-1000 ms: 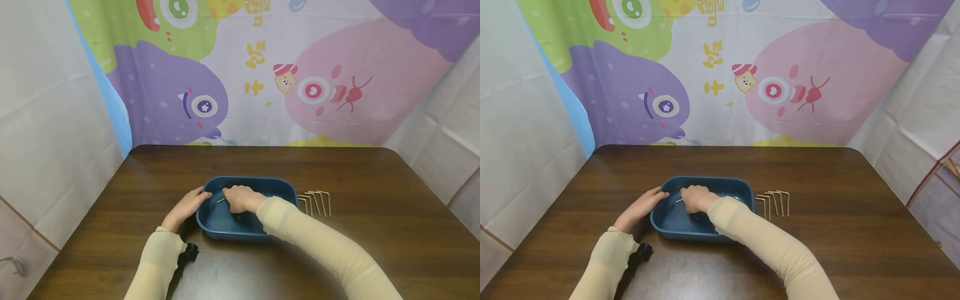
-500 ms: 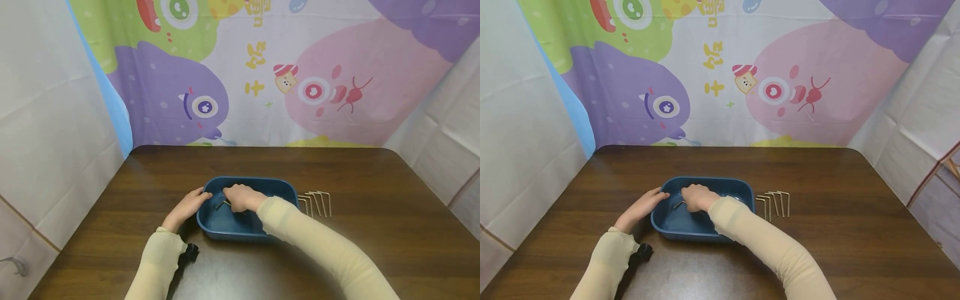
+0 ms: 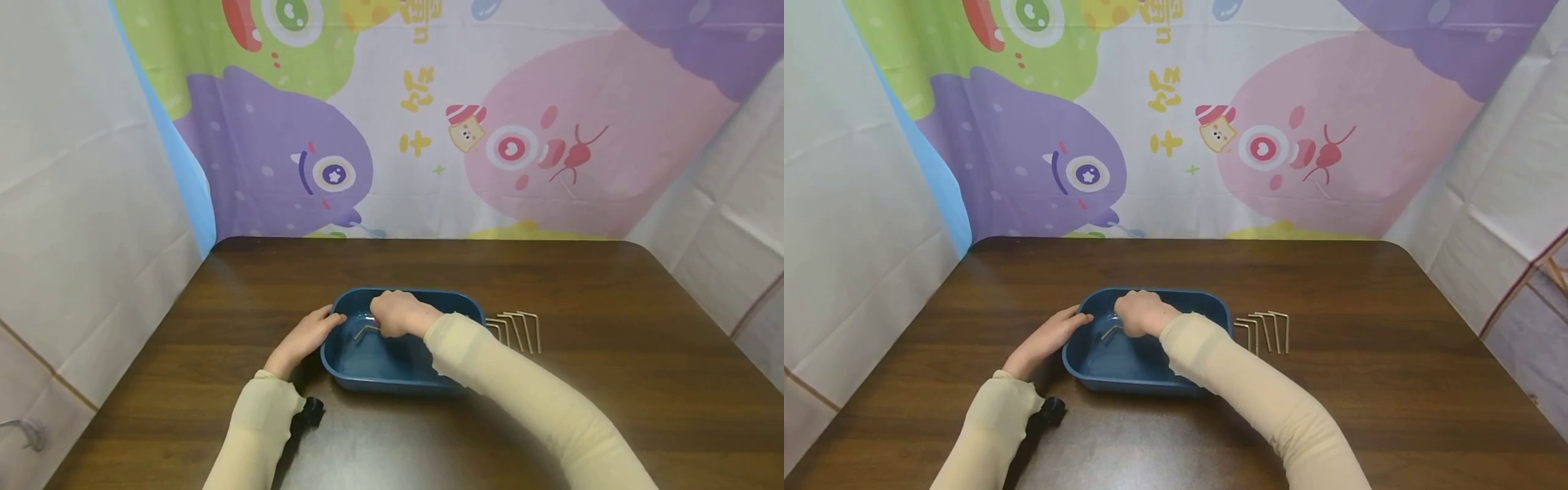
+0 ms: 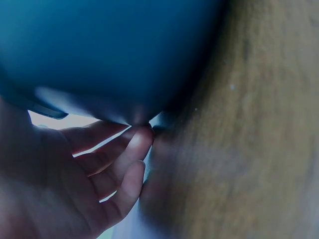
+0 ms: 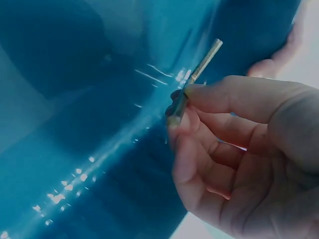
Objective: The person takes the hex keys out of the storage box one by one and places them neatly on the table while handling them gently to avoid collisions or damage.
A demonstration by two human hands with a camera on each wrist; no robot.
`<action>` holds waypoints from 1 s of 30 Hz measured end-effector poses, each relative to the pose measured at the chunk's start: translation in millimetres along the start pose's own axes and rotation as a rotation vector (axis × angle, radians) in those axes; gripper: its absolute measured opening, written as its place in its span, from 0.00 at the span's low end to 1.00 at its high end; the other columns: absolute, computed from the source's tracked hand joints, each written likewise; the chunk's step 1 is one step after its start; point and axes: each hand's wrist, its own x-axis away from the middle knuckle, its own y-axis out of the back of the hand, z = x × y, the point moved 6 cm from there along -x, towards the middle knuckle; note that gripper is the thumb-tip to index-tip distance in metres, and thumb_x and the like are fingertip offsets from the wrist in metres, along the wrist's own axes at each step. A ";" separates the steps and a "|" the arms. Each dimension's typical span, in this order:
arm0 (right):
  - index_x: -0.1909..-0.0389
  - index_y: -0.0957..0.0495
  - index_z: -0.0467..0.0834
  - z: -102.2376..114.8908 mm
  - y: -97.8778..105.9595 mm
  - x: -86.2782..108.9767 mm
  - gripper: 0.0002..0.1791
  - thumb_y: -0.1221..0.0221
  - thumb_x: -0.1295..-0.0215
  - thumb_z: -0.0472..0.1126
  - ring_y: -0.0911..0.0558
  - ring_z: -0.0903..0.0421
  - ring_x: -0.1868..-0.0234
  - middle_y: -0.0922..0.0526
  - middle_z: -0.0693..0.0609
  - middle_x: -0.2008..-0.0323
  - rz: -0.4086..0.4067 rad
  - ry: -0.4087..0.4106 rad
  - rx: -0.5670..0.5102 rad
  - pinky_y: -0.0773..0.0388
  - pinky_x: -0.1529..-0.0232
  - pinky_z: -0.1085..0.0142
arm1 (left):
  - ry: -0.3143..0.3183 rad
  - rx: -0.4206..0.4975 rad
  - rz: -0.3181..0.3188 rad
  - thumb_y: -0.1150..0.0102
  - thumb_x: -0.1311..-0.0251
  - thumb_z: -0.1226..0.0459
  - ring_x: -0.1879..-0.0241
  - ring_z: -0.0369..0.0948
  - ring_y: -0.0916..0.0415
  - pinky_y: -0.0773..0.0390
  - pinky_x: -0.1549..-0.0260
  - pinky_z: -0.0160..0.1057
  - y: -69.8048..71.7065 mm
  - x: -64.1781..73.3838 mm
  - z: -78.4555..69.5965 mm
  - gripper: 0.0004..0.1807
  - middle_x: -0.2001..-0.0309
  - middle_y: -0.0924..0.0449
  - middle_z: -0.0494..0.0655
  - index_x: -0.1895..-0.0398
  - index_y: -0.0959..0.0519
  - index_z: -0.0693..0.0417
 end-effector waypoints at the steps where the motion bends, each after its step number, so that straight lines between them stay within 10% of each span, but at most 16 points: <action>1: 0.67 0.20 0.44 0.1 1.3 0.9 0.04 0.41 0.43 0.35 0.26 0.58 0.75 0.24 0.54 0.76 -0.001 0.002 0.006 0.28 0.73 0.70 | 0.000 -0.002 -0.002 0.61 0.36 0.52 0.38 0.54 0.39 0.40 0.41 0.55 0.0 0.0 0.1 0.31 0.36 0.38 0.59 0.34 0.41 0.59; 16: 0.73 0.20 0.46 1.4 25.3 18.8 0.01 0.39 0.44 0.38 0.28 0.59 0.77 0.25 0.56 0.79 -0.076 0.020 0.100 0.30 0.77 0.69 | -0.001 -0.018 -0.010 0.61 0.35 0.53 0.39 0.55 0.39 0.39 0.42 0.55 -0.1 0.5 -0.7 0.30 0.37 0.38 0.61 0.34 0.41 0.62; 23: 0.88 0.35 0.49 -1.1 32.2 29.8 0.17 0.39 0.45 0.39 0.40 0.60 0.85 0.42 0.57 0.89 -0.123 0.027 0.136 0.44 0.84 0.69 | 0.010 -0.021 -0.018 0.61 0.35 0.53 0.39 0.56 0.39 0.39 0.42 0.55 -1.0 -0.8 -0.6 0.31 0.36 0.39 0.62 0.34 0.42 0.63; 30: 0.79 0.31 0.47 -10.7 42.1 47.2 0.09 0.39 0.47 0.39 0.35 0.60 0.82 0.33 0.56 0.83 -0.174 0.034 0.062 0.41 0.82 0.69 | 0.021 -0.009 -0.016 0.60 0.36 0.53 0.38 0.56 0.39 0.38 0.42 0.55 -2.0 -0.6 1.2 0.32 0.36 0.40 0.61 0.34 0.43 0.63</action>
